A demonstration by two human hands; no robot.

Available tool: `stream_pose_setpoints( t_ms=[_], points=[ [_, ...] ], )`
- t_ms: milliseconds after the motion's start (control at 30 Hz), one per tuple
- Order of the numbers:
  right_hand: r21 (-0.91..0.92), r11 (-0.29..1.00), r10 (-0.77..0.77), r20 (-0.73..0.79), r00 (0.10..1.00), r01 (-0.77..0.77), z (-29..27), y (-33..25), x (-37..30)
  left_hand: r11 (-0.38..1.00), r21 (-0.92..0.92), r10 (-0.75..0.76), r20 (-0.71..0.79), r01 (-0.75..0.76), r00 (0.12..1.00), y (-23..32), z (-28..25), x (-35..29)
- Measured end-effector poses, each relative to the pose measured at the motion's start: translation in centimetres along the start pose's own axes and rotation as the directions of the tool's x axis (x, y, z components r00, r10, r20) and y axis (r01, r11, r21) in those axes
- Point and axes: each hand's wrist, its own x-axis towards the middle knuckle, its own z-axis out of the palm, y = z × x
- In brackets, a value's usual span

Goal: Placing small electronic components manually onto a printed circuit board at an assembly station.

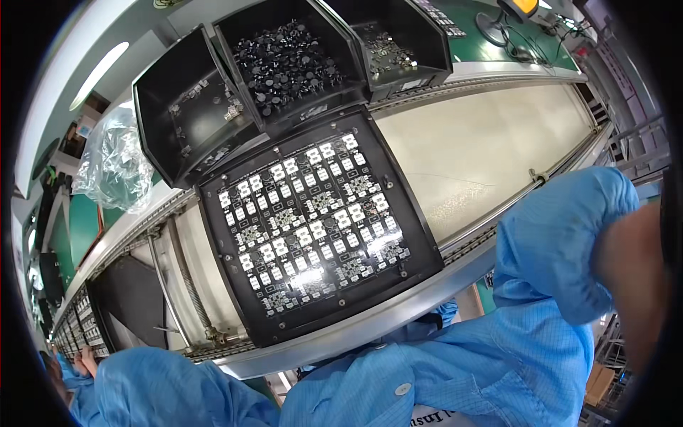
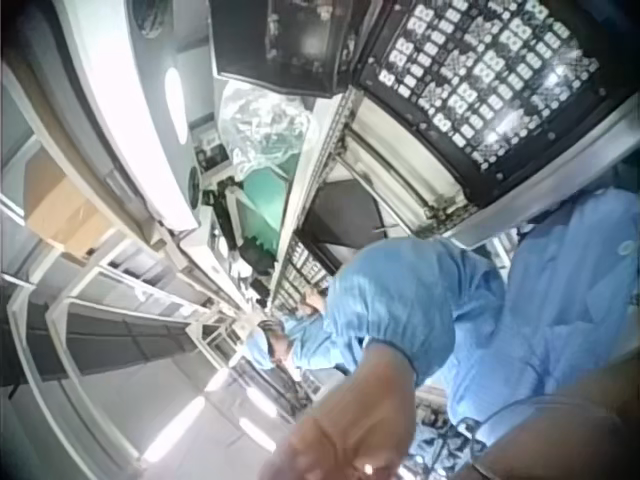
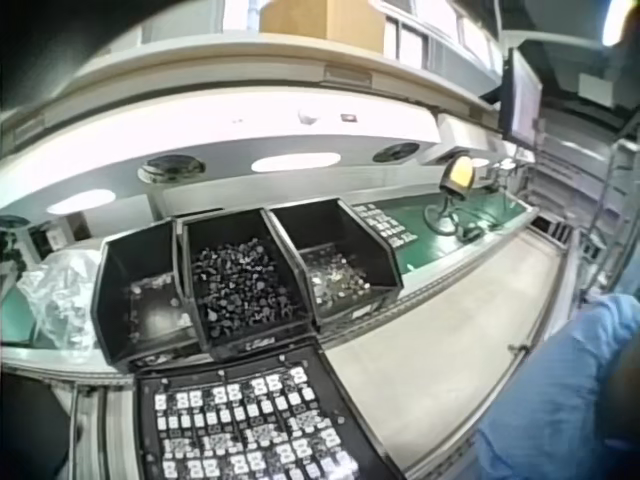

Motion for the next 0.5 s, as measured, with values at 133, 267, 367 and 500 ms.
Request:
stream_pose_setpoints(
  t_ms=[133,267,367,500],
  points=[
    [0.050,0.999,-0.003,-0.009,1.000,0.004,-5.1,-8.9,6.6,1.000,-0.026,-0.003,-0.004,0.003,1.000,-0.8,0.3,-1.1],
    [0.077,0.997,0.004,-0.031,1.000,-0.001,-1.0,7.8,-7.9,0.998,-0.068,0.007,-0.030,-0.009,1.000,-0.7,-1.3,-1.3],
    [0.137,0.990,0.030,-0.045,0.999,-0.023,-3.8,-4.2,2.4,0.998,-0.058,0.026,-0.037,-0.029,0.999,0.1,-1.2,-1.3],
    [0.179,0.984,0.032,-0.062,0.998,-0.020,-3.2,-2.9,1.4,0.996,-0.087,0.029,-0.054,-0.033,0.998,0.1,-2.1,-1.5]
  ],
)
